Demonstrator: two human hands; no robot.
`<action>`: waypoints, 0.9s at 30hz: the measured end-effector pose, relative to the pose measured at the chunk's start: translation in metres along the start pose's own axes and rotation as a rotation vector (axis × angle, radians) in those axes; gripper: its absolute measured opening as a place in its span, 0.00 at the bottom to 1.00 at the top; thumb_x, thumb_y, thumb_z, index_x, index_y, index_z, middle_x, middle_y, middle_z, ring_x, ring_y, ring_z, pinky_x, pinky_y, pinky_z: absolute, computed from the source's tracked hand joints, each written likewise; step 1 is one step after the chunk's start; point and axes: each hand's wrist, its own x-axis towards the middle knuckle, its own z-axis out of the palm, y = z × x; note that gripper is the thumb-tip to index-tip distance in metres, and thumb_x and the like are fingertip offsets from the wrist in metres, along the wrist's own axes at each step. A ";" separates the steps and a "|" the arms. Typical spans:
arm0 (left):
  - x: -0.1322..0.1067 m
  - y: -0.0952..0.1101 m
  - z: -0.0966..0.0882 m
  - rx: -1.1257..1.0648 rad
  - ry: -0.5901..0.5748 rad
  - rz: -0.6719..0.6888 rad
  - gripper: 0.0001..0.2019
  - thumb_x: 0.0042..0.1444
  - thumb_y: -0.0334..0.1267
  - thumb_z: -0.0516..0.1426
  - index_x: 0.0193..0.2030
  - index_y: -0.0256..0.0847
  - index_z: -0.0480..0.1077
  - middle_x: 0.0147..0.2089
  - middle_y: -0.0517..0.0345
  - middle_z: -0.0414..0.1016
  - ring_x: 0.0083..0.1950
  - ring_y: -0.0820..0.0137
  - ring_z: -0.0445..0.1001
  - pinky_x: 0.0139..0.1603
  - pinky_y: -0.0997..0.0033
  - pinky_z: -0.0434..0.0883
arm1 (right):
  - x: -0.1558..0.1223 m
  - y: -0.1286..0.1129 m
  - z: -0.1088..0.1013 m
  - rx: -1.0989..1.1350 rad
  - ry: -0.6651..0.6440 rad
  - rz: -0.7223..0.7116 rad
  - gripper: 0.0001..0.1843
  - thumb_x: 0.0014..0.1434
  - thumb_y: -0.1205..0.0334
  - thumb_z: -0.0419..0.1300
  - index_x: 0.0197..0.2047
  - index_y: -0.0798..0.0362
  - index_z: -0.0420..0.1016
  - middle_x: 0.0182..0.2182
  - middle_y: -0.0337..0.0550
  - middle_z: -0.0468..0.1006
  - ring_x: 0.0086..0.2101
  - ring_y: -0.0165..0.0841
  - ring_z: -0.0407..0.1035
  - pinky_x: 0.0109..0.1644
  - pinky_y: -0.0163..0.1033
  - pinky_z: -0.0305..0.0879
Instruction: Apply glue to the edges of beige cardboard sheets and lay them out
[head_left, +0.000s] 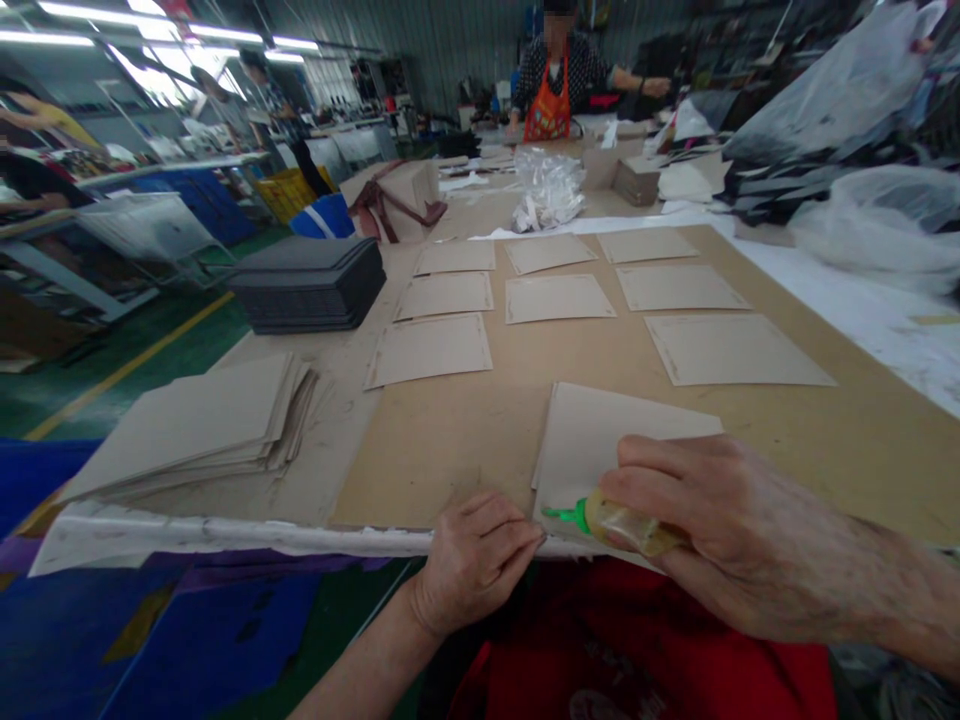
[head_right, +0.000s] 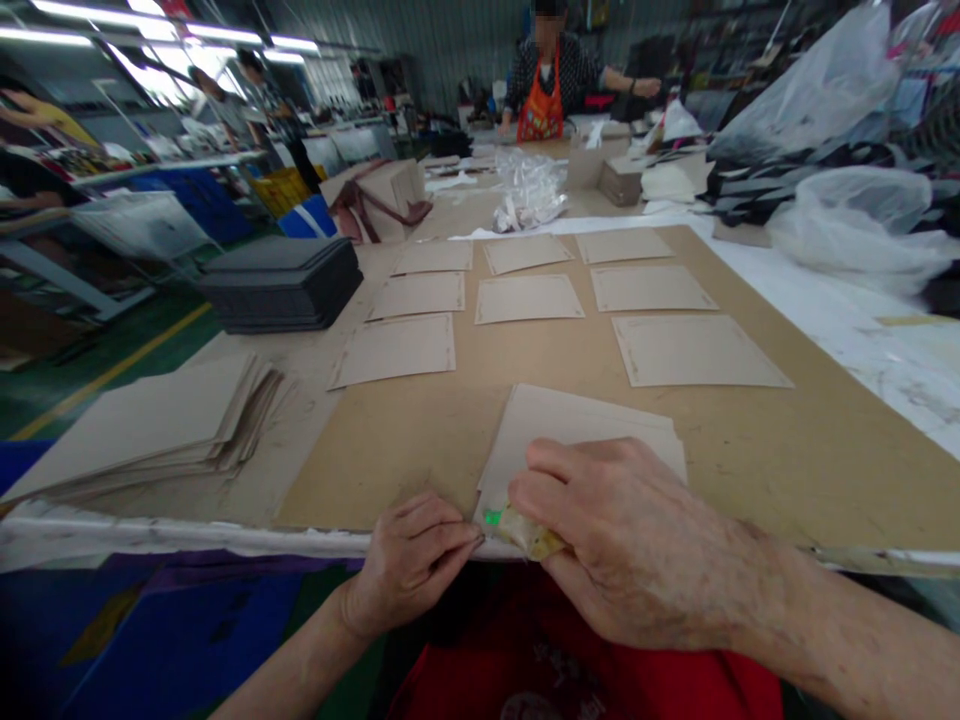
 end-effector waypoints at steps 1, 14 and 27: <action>0.000 0.000 0.000 0.002 0.001 0.001 0.05 0.60 0.25 0.60 0.39 0.37 0.73 0.32 0.57 0.74 0.33 0.71 0.68 0.35 0.70 0.68 | 0.000 0.000 0.000 0.004 -0.004 -0.002 0.10 0.60 0.75 0.50 0.39 0.52 0.67 0.34 0.41 0.66 0.32 0.35 0.60 0.34 0.42 0.50; -0.005 -0.002 0.002 -0.010 -0.007 -0.029 0.05 0.59 0.25 0.60 0.39 0.38 0.72 0.32 0.57 0.73 0.33 0.70 0.69 0.35 0.69 0.68 | 0.006 0.004 0.001 0.042 -0.011 0.027 0.07 0.66 0.71 0.52 0.36 0.52 0.65 0.32 0.38 0.67 0.30 0.33 0.59 0.34 0.42 0.48; -0.001 -0.001 0.001 -0.006 0.000 -0.008 0.05 0.60 0.24 0.59 0.38 0.38 0.71 0.31 0.58 0.72 0.32 0.71 0.67 0.34 0.69 0.67 | 0.014 0.031 -0.002 -0.120 0.076 0.165 0.12 0.71 0.56 0.52 0.37 0.52 0.70 0.31 0.41 0.70 0.31 0.36 0.66 0.35 0.42 0.52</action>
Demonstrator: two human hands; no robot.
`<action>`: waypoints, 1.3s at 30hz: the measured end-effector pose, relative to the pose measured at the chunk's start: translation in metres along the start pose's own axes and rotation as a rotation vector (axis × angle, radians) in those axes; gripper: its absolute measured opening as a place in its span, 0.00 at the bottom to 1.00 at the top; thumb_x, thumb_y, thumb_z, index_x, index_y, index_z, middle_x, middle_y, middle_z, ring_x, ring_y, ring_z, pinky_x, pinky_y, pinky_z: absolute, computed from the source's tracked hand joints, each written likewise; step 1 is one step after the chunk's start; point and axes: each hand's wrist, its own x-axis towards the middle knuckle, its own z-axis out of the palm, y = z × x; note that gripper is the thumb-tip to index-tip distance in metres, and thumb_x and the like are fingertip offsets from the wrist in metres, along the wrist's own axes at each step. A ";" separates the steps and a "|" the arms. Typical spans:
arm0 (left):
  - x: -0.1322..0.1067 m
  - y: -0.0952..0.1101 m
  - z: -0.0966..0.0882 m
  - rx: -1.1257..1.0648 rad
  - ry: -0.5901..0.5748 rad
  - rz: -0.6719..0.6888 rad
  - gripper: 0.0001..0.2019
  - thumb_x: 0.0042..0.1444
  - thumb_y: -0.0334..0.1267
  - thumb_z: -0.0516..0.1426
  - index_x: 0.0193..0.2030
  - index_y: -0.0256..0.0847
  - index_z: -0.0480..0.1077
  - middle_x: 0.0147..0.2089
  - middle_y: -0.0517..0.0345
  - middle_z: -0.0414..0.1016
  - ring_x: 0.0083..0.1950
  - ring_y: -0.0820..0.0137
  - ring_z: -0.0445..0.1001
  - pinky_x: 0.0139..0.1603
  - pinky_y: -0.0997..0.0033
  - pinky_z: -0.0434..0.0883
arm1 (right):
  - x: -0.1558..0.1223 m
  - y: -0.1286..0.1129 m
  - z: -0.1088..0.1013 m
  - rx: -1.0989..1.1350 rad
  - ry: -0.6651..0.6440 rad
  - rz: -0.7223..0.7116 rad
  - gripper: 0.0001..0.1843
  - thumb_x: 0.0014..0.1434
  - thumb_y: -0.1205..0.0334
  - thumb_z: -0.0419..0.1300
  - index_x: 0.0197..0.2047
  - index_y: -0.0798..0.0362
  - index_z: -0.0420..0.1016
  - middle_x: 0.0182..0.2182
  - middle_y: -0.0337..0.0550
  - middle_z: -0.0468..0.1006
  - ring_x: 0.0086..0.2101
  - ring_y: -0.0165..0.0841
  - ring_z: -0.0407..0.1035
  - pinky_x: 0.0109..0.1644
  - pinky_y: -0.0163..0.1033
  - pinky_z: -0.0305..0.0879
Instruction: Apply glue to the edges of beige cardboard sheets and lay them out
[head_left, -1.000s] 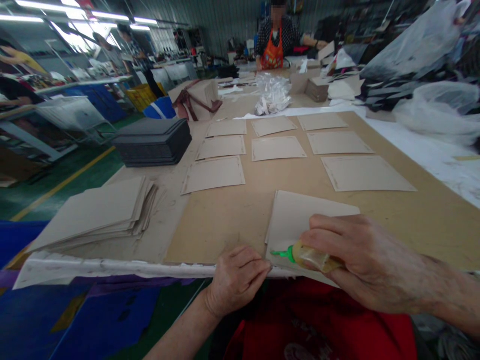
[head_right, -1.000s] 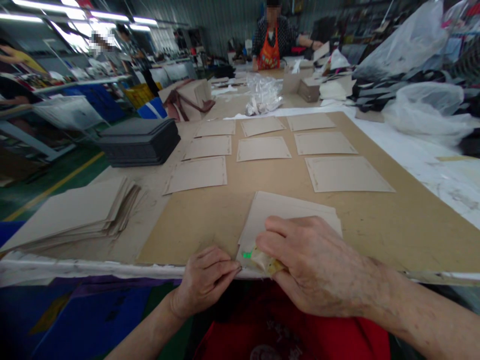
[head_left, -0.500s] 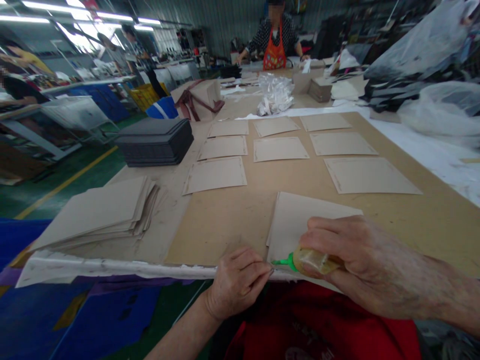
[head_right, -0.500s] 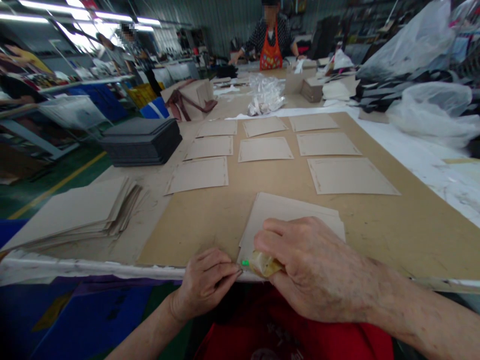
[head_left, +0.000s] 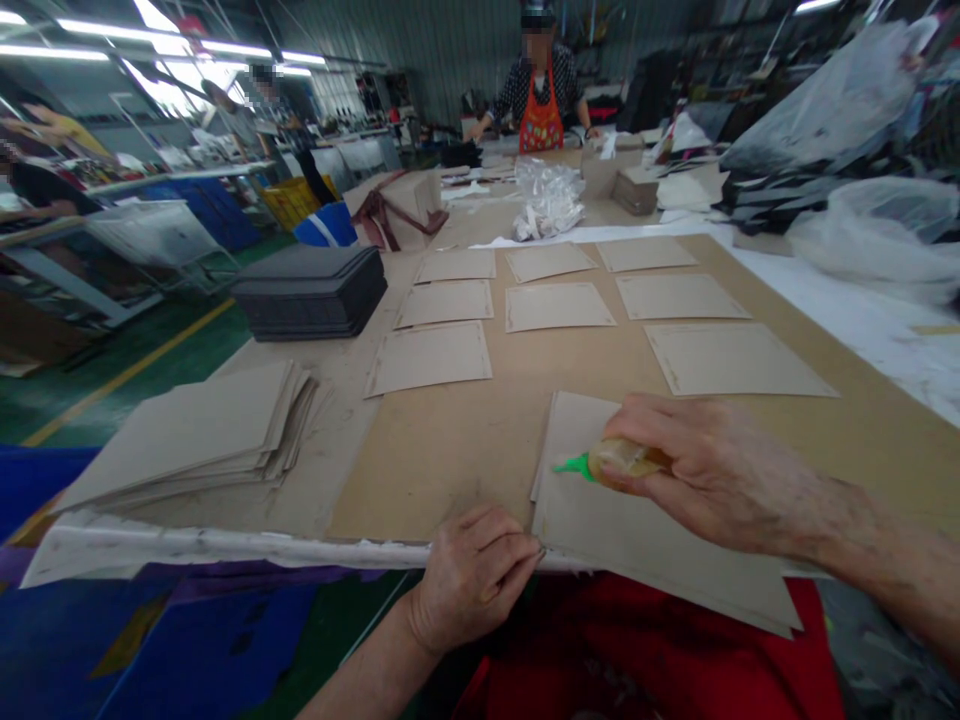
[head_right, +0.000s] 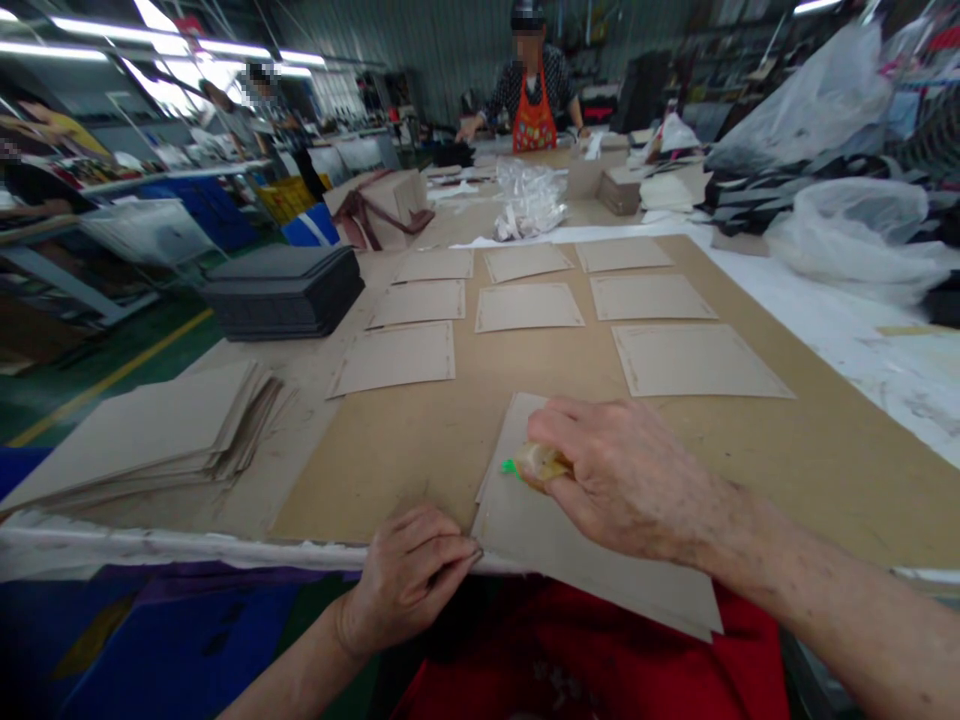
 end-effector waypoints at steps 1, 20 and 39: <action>0.000 0.000 0.000 0.000 0.001 0.001 0.06 0.60 0.24 0.59 0.39 0.38 0.71 0.31 0.58 0.72 0.32 0.71 0.67 0.34 0.69 0.67 | 0.001 0.001 0.000 0.014 -0.007 0.004 0.12 0.70 0.56 0.54 0.37 0.52 0.70 0.31 0.40 0.70 0.30 0.36 0.66 0.34 0.41 0.52; -0.005 0.000 -0.003 -0.011 -0.006 -0.046 0.05 0.60 0.27 0.58 0.38 0.40 0.70 0.31 0.59 0.72 0.32 0.71 0.69 0.33 0.71 0.66 | 0.022 0.022 -0.009 -0.093 0.009 0.185 0.07 0.65 0.58 0.59 0.36 0.52 0.71 0.32 0.40 0.74 0.32 0.36 0.67 0.34 0.39 0.50; 0.041 0.057 0.061 0.250 -0.223 0.040 0.12 0.60 0.39 0.60 0.47 0.35 0.73 0.45 0.53 0.78 0.44 0.61 0.75 0.44 0.59 0.76 | 0.046 0.041 -0.013 -0.141 0.058 0.251 0.09 0.63 0.57 0.57 0.34 0.53 0.70 0.33 0.44 0.76 0.32 0.37 0.66 0.33 0.40 0.45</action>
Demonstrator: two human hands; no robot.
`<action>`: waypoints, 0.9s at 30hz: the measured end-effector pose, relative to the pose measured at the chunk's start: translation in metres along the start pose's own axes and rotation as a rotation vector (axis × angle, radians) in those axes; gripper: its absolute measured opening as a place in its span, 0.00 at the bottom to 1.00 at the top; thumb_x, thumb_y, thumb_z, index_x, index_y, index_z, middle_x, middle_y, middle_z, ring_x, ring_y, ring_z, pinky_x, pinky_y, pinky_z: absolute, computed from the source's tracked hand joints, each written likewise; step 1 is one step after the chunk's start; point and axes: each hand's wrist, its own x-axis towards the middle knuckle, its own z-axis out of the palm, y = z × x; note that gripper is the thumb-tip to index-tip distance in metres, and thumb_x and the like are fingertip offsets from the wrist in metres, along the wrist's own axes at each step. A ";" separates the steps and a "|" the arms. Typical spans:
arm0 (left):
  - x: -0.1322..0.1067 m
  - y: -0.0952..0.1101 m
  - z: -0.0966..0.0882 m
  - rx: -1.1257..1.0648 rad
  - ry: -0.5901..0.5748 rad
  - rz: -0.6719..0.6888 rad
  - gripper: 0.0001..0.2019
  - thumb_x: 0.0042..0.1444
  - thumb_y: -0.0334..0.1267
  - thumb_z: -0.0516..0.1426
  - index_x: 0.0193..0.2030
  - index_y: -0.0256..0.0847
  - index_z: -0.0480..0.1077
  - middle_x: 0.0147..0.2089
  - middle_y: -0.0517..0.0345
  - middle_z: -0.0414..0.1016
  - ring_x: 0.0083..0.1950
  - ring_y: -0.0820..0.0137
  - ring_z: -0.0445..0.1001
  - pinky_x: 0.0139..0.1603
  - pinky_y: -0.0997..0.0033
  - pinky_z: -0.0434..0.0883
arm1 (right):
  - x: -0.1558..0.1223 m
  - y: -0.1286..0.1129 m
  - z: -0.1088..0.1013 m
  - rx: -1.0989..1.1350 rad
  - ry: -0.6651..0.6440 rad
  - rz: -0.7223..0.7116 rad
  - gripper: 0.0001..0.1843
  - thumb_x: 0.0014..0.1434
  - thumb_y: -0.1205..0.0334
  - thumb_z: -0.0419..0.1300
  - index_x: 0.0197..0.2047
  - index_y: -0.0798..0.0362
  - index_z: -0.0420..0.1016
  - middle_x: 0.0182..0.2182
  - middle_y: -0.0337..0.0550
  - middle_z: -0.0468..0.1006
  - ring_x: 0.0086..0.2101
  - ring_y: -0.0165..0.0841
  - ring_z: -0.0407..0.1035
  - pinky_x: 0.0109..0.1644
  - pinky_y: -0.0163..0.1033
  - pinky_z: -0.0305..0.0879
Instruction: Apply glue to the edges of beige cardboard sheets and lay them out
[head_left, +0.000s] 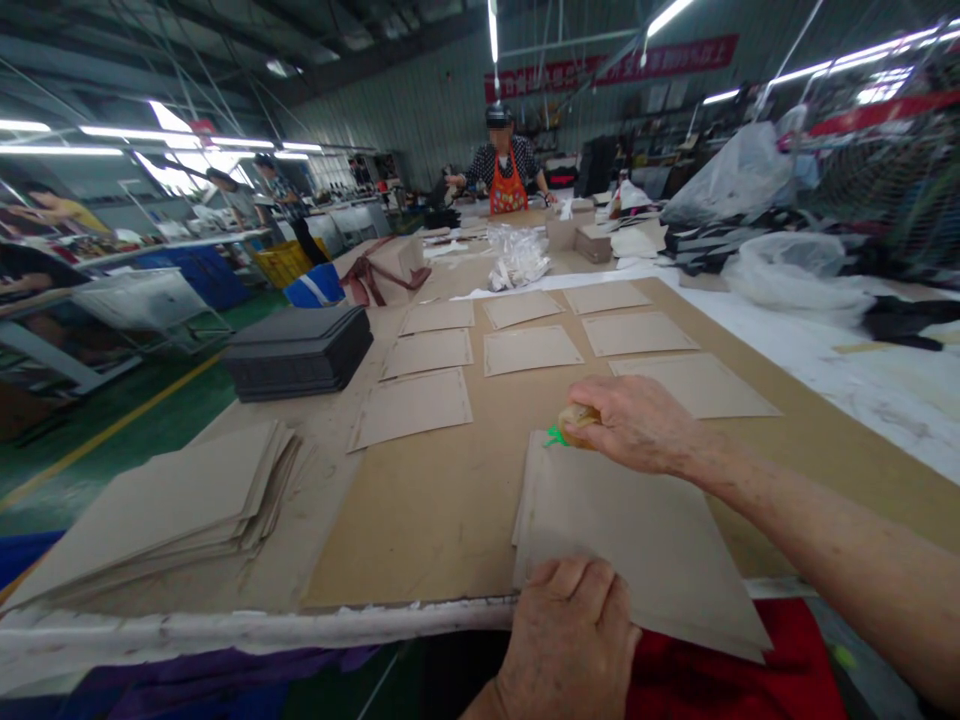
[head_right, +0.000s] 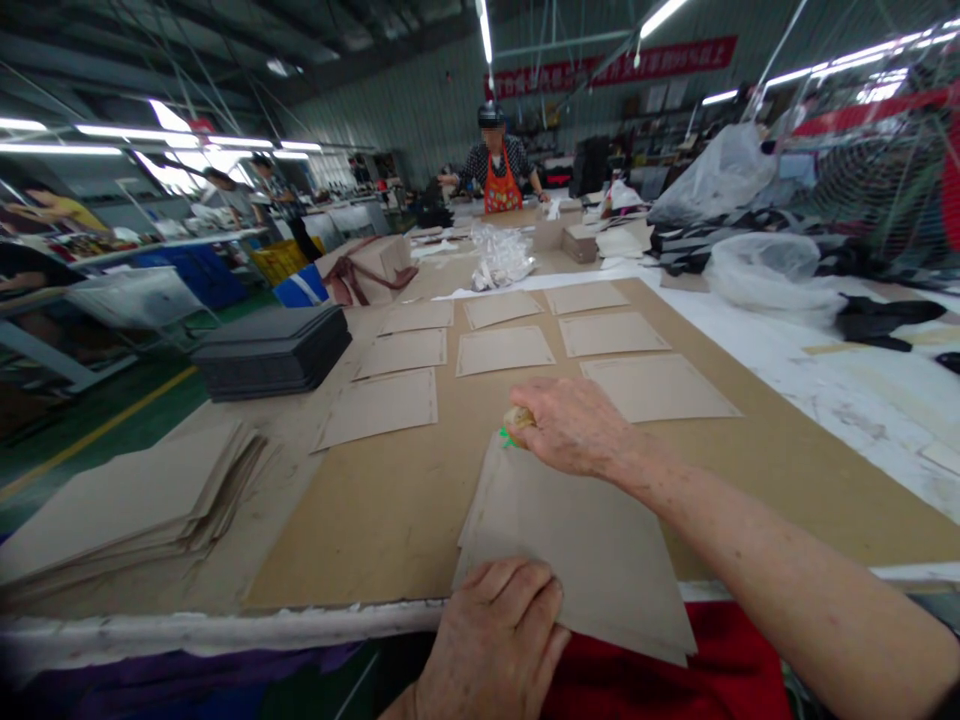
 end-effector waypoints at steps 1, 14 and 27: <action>-0.001 0.001 0.001 -0.004 0.000 -0.010 0.12 0.60 0.39 0.60 0.47 0.35 0.73 0.45 0.53 0.78 0.44 0.61 0.75 0.43 0.59 0.76 | 0.001 0.002 0.001 0.011 0.004 0.012 0.09 0.63 0.57 0.57 0.34 0.53 0.70 0.33 0.44 0.76 0.32 0.37 0.66 0.33 0.40 0.45; 0.000 0.001 0.001 0.000 -0.003 -0.019 0.11 0.58 0.37 0.61 0.46 0.35 0.73 0.45 0.52 0.79 0.44 0.61 0.76 0.42 0.61 0.77 | -0.006 0.024 -0.002 0.211 -0.017 0.098 0.13 0.63 0.51 0.57 0.36 0.51 0.73 0.27 0.37 0.75 0.30 0.34 0.67 0.31 0.37 0.52; 0.003 0.003 -0.007 -0.009 -0.056 -0.039 0.12 0.57 0.33 0.59 0.48 0.36 0.72 0.46 0.50 0.78 0.44 0.58 0.76 0.44 0.57 0.77 | -0.016 0.010 -0.019 -0.011 -0.067 -0.016 0.11 0.62 0.55 0.60 0.32 0.51 0.68 0.30 0.40 0.75 0.31 0.35 0.64 0.32 0.39 0.44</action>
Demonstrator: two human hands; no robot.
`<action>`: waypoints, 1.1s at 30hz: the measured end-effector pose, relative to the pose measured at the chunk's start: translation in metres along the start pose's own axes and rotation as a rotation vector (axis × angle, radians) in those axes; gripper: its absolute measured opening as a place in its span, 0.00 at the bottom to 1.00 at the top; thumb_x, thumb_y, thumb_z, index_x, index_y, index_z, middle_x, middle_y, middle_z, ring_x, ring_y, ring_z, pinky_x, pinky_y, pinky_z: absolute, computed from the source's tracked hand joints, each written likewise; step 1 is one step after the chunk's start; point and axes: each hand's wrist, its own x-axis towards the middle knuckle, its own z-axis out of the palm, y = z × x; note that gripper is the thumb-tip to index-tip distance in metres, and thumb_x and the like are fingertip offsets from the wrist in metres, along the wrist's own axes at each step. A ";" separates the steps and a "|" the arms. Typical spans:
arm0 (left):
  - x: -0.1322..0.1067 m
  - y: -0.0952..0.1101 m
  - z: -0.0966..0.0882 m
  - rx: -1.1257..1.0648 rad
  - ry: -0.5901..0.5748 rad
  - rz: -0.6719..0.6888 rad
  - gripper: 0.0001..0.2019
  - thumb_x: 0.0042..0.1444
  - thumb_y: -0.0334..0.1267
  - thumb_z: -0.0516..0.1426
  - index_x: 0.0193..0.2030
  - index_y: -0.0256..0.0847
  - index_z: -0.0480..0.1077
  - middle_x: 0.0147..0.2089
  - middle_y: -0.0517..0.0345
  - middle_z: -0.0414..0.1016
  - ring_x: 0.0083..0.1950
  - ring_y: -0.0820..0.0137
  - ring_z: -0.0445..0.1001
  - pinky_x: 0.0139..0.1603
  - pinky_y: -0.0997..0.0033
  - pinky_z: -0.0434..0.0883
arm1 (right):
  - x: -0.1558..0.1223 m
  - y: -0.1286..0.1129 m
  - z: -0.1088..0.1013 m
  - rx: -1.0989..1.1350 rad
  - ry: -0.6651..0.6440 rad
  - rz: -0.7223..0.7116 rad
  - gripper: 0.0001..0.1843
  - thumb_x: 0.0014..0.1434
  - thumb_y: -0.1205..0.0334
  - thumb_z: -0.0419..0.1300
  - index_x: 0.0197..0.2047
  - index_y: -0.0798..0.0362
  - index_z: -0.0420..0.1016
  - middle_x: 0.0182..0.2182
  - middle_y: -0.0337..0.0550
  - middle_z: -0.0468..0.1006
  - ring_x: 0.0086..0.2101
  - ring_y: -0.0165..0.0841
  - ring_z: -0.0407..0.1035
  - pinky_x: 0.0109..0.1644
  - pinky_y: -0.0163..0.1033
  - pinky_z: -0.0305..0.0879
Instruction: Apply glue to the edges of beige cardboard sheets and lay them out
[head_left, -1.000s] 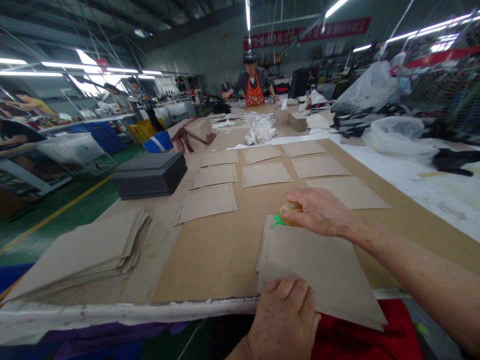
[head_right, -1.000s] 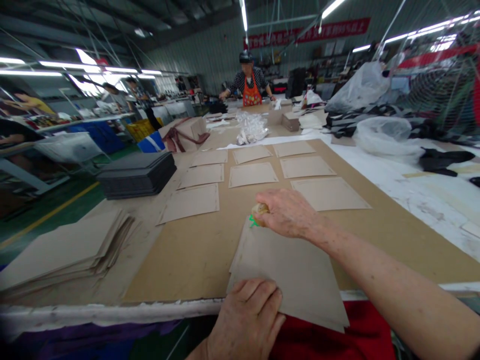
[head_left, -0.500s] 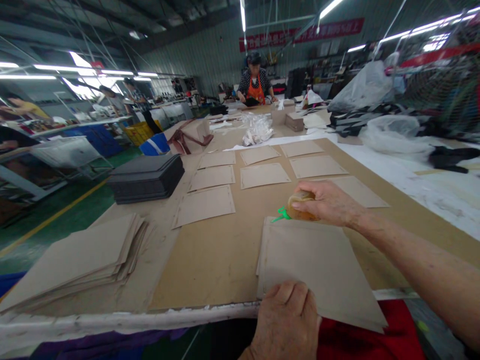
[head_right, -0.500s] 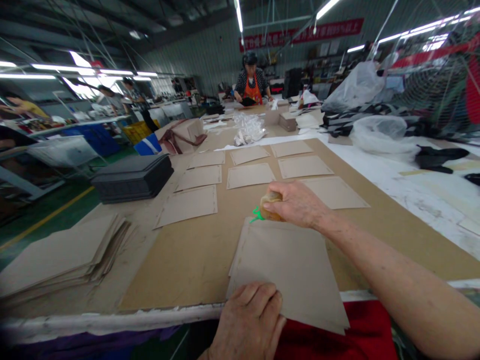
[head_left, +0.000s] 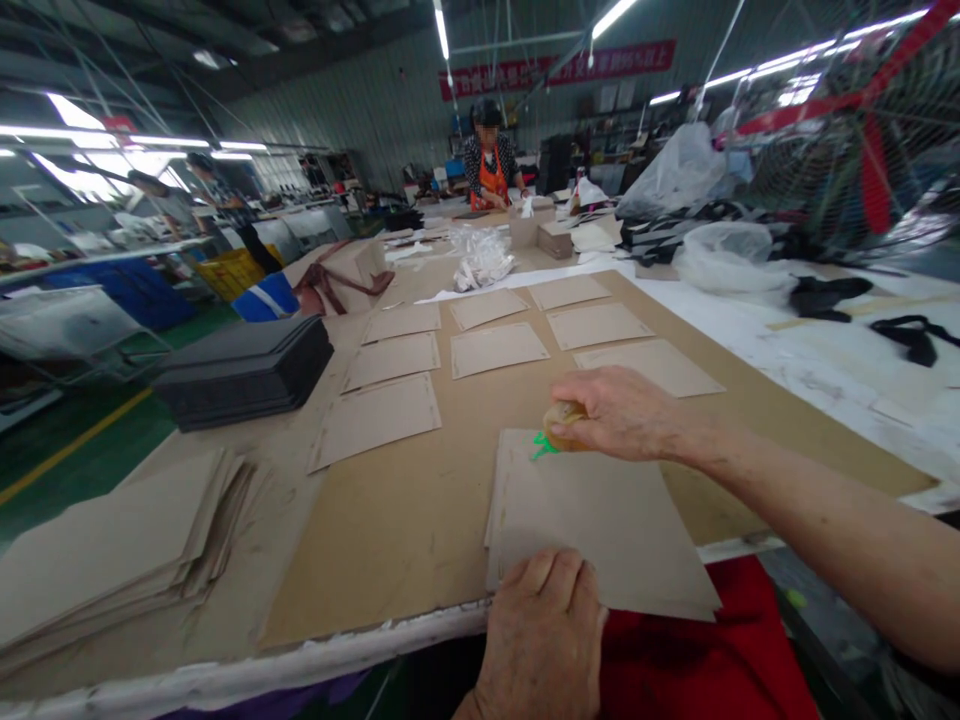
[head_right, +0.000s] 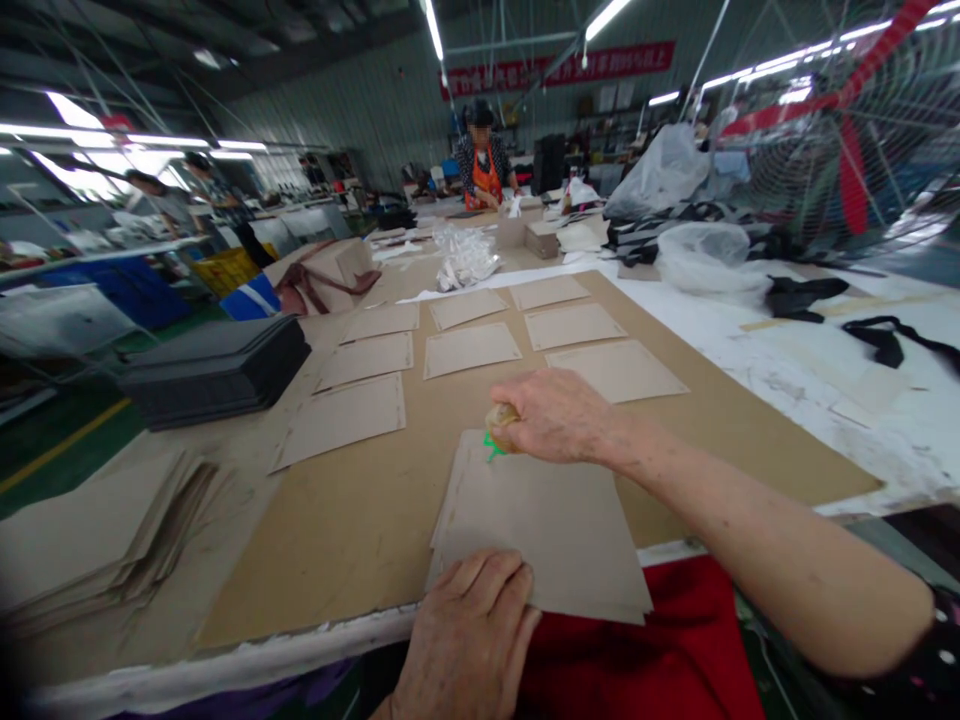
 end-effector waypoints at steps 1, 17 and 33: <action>0.000 0.000 0.000 0.000 0.000 -0.001 0.12 0.57 0.33 0.59 0.48 0.36 0.72 0.47 0.50 0.78 0.45 0.58 0.76 0.44 0.56 0.77 | 0.002 -0.004 0.003 0.004 0.004 -0.010 0.10 0.63 0.54 0.59 0.34 0.51 0.68 0.33 0.41 0.76 0.33 0.35 0.65 0.32 0.39 0.45; 0.001 0.000 -0.010 0.005 -0.111 -0.048 0.12 0.62 0.30 0.55 0.51 0.39 0.71 0.50 0.53 0.78 0.49 0.59 0.75 0.51 0.55 0.75 | -0.036 0.022 -0.017 -0.045 -0.054 0.141 0.11 0.60 0.54 0.58 0.31 0.51 0.66 0.29 0.40 0.73 0.30 0.34 0.63 0.31 0.39 0.45; -0.002 -0.009 -0.006 -0.006 -0.098 -0.007 0.11 0.64 0.31 0.54 0.51 0.41 0.70 0.52 0.53 0.78 0.52 0.59 0.74 0.54 0.56 0.74 | -0.059 0.043 -0.025 -0.060 -0.047 0.259 0.12 0.61 0.53 0.58 0.30 0.50 0.64 0.26 0.38 0.71 0.28 0.33 0.60 0.30 0.37 0.46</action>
